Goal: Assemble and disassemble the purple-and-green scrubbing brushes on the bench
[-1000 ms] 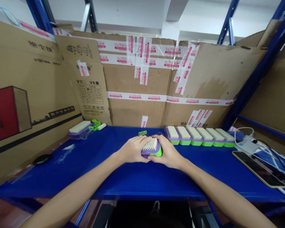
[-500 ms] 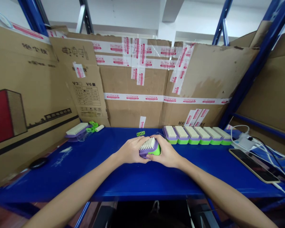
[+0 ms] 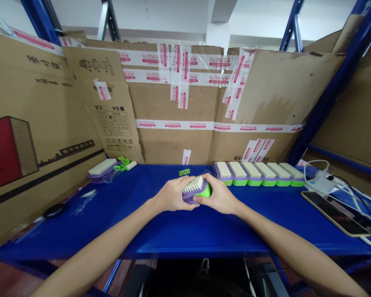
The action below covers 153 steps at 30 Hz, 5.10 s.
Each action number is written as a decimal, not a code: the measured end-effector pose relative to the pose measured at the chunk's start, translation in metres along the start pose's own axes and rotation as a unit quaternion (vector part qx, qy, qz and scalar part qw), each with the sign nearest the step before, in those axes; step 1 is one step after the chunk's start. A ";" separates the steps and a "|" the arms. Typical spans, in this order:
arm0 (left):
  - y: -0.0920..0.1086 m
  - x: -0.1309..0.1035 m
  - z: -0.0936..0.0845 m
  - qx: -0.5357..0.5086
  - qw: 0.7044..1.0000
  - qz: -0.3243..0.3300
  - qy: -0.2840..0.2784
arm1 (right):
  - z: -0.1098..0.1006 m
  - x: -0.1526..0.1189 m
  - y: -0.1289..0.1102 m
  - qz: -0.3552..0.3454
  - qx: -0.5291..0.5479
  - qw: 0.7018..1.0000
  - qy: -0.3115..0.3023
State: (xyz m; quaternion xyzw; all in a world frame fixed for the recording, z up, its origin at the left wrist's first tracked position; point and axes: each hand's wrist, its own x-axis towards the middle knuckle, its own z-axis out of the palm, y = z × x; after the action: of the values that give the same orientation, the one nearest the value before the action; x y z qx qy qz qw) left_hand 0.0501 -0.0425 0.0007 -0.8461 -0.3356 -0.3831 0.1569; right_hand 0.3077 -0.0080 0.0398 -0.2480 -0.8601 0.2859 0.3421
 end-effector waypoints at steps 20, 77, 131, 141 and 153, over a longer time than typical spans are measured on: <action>-0.011 -0.005 0.003 0.069 0.995 -0.033 -0.059 | 0.004 0.001 0.022 -0.046 0.011 0.998 -0.042; 0.002 -0.002 0.003 0.085 0.994 -0.051 -0.053 | 0.000 0.001 0.015 -0.007 -0.035 0.999 -0.026; -0.001 -0.005 -0.002 0.146 0.989 -0.017 -0.002 | 0.009 -0.006 0.015 -0.098 -0.146 0.984 0.030; -0.001 0.000 -0.007 0.072 0.995 0.050 0.042 | -0.009 0.001 0.013 -0.018 0.088 0.995 -0.039; -0.009 -0.008 0.001 0.106 0.994 -0.009 -0.012 | 0.000 0.001 0.019 -0.043 -0.093 0.995 -0.003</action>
State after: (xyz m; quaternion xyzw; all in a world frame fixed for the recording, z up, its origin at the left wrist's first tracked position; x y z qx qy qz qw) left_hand 0.0402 -0.0387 -0.0056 -0.8262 -0.3842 -0.3361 0.2384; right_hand 0.3112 0.0065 0.0274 -0.2410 -0.8940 0.1902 0.3263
